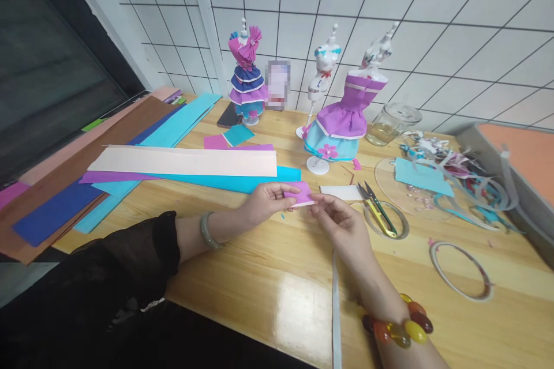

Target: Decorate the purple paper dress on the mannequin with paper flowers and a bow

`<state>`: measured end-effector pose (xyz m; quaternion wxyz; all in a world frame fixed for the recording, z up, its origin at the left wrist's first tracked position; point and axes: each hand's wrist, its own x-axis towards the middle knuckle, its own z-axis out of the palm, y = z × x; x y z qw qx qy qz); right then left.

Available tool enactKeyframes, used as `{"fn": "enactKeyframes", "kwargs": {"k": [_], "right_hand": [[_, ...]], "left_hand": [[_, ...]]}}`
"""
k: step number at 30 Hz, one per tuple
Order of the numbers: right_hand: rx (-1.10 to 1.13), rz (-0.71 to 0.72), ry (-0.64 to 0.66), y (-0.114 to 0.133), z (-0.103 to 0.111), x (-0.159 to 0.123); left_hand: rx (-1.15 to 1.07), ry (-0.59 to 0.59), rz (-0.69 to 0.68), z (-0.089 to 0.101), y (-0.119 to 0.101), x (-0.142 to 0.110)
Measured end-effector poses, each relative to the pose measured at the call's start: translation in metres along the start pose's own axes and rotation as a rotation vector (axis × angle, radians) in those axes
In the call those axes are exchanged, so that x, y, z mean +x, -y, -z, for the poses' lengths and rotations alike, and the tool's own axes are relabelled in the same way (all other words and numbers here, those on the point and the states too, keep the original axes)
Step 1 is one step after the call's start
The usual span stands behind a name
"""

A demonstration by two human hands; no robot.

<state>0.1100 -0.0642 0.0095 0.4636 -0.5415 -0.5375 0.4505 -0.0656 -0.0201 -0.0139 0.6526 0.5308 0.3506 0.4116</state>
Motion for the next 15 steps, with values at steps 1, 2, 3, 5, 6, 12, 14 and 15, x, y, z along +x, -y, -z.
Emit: {"fn": "enactKeyframes", "kwargs": {"k": [1,2,3,5,6,12,14,15], "right_hand": [[-0.002,0.003,0.004,-0.0002,0.0002,-0.0001],[-0.003,0.007,0.01,-0.0006,0.0005,-0.0001],[-0.003,0.011,0.014,-0.0013,0.0008,0.0],[-0.003,0.018,0.024,-0.0028,0.0013,0.0006],[-0.003,0.019,0.027,-0.0035,0.0014,0.0009],[-0.012,0.014,0.031,-0.0024,-0.0001,0.0006],[-0.012,0.01,0.043,-0.0011,-0.0004,-0.0001],[-0.008,0.007,0.049,-0.0005,-0.0006,-0.0004]], "left_hand": [[-0.01,0.004,0.007,-0.0004,-0.001,-0.0003],[-0.018,0.004,0.016,-0.0008,-0.002,-0.0006],[-0.023,0.001,0.024,-0.0011,-0.0027,-0.0008],[-0.029,-0.005,0.035,-0.0015,-0.0039,-0.0009],[-0.033,-0.007,0.038,-0.0016,-0.0044,-0.0009],[-0.097,-0.011,0.051,-0.0012,-0.0068,0.0004],[-0.107,-0.017,0.059,-0.0009,-0.0082,0.0003],[-0.111,-0.02,0.061,-0.0008,-0.0089,0.0]]}}
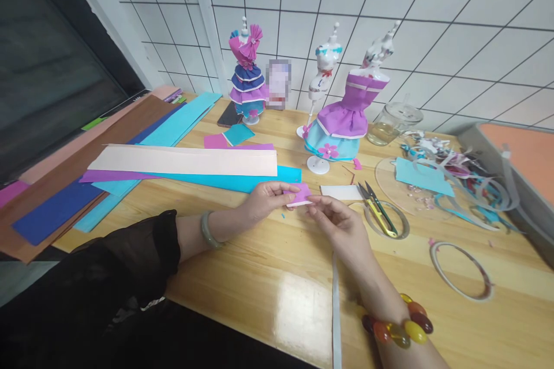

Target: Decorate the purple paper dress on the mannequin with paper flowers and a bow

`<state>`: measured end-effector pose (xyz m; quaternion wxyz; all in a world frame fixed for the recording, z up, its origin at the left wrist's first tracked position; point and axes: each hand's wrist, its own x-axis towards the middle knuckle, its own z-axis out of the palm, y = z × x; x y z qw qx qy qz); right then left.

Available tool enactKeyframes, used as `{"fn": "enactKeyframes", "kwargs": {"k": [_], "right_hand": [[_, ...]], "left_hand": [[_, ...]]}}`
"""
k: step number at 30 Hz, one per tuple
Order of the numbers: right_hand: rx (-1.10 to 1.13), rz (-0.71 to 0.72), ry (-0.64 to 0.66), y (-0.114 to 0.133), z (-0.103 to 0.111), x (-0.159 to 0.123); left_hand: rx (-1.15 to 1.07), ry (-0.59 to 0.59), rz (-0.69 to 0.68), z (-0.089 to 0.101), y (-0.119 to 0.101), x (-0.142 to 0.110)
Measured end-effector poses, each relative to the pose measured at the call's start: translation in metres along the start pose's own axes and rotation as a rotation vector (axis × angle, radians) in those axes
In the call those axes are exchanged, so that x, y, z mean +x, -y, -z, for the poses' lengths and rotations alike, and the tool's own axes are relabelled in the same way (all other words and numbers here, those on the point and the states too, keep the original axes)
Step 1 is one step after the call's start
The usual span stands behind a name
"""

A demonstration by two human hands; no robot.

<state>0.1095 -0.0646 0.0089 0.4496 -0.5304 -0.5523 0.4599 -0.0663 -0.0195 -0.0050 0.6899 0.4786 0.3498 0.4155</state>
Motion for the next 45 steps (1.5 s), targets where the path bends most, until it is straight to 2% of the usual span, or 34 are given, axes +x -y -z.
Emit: {"fn": "enactKeyframes", "kwargs": {"k": [20,27,32,37,45], "right_hand": [[0.053,-0.022,0.037,-0.006,0.0,-0.001],[-0.035,0.022,0.038,-0.006,0.002,-0.001],[-0.081,0.03,0.012,-0.002,0.001,-0.001],[-0.109,0.023,-0.009,-0.002,0.002,-0.002],[-0.181,0.051,0.011,0.001,-0.001,-0.005]], "left_hand": [[0.052,0.105,-0.05,0.004,0.007,-0.001],[0.077,0.061,-0.028,0.004,0.009,0.0],[0.031,0.093,-0.011,0.002,0.007,0.0],[-0.065,0.06,0.016,0.0,0.003,0.0],[-0.04,-0.019,0.035,-0.001,-0.003,-0.003]]}}
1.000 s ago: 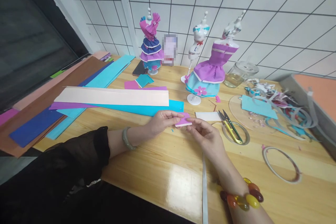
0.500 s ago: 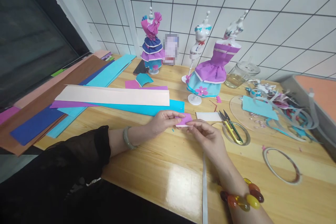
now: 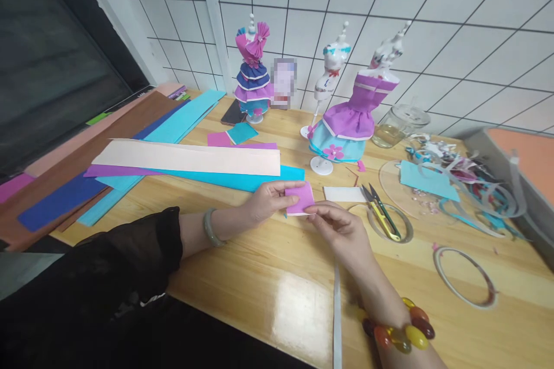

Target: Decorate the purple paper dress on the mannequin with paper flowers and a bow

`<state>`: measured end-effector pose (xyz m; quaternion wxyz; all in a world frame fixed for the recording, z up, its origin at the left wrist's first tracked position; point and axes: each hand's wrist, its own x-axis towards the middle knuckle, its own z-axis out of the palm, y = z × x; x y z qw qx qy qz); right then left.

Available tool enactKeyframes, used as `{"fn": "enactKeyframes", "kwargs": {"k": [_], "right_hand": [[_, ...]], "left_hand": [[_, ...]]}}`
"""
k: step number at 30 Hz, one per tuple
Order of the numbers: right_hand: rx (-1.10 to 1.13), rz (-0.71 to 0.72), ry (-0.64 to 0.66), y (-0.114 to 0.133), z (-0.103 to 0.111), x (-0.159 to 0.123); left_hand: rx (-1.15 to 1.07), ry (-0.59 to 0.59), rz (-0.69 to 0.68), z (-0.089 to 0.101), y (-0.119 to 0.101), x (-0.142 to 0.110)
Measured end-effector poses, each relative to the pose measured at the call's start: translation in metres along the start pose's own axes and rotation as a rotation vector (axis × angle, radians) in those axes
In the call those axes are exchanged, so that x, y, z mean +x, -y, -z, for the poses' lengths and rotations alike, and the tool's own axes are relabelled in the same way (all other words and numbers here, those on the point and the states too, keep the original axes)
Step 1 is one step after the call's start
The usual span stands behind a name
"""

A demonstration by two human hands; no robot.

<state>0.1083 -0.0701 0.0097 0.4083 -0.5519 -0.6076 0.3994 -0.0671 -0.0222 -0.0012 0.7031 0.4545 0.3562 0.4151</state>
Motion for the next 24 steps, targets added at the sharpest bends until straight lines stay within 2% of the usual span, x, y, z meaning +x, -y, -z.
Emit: {"fn": "enactKeyframes", "kwargs": {"k": [6,15,24], "right_hand": [[-0.047,0.032,0.009,0.001,0.0,0.001],[-0.084,0.072,0.013,0.002,0.001,0.002],[-0.096,0.092,0.027,0.002,0.0,0.001]], "left_hand": [[0.072,-0.034,0.017,-0.001,-0.007,-0.003],[0.137,0.019,-0.045,0.001,0.001,0.0],[0.163,0.022,-0.08,0.004,0.006,0.002]]}}
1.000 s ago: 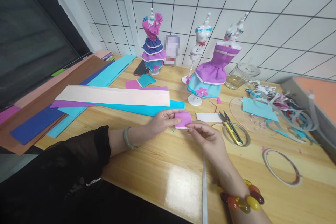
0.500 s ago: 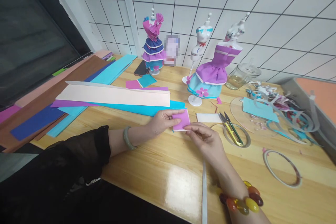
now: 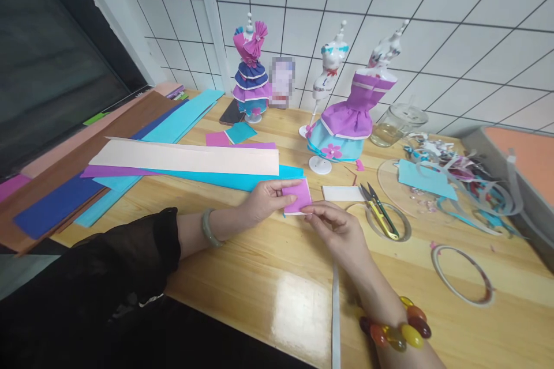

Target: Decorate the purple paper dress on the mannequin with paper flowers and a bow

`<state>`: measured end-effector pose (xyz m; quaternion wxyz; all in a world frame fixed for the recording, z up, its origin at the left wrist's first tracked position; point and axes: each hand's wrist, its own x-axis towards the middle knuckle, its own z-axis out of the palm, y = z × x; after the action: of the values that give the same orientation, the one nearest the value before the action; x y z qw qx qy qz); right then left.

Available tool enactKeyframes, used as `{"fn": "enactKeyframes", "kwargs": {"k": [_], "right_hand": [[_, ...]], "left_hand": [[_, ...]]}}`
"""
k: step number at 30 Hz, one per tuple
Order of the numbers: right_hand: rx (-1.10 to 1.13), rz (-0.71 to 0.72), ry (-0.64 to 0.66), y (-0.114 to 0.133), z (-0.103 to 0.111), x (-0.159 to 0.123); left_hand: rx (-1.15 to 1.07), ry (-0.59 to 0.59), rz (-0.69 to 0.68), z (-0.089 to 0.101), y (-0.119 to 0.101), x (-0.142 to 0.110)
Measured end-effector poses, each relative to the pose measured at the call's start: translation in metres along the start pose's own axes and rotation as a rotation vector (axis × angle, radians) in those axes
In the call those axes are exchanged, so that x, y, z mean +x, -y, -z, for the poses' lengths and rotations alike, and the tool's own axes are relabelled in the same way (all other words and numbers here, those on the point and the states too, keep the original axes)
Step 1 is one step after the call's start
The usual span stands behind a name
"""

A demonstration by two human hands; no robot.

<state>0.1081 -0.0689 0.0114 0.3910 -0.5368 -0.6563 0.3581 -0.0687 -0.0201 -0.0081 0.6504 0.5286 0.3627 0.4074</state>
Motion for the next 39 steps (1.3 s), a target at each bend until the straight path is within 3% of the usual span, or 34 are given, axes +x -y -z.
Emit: {"fn": "enactKeyframes", "kwargs": {"k": [14,18,23,29,34,39], "right_hand": [[0.061,0.071,0.15,0.004,0.0,0.002],[0.036,0.016,0.065,0.0,0.001,0.003],[0.06,-0.082,-0.052,-0.005,0.002,0.004],[0.135,-0.132,-0.1,-0.005,0.003,0.004],[0.195,-0.149,-0.123,-0.007,0.001,0.004],[0.231,-0.157,-0.129,-0.008,0.001,0.005]], "left_hand": [[-0.091,-0.088,0.014,-0.001,0.004,0.003],[-0.073,-0.073,0.006,-0.001,0.005,0.003],[-0.148,0.032,0.006,-0.003,0.007,0.004],[-0.115,0.169,0.062,-0.003,0.006,0.002],[-0.131,0.167,0.048,-0.003,0.007,0.0],[-0.08,0.081,0.022,-0.002,0.006,0.0]]}}
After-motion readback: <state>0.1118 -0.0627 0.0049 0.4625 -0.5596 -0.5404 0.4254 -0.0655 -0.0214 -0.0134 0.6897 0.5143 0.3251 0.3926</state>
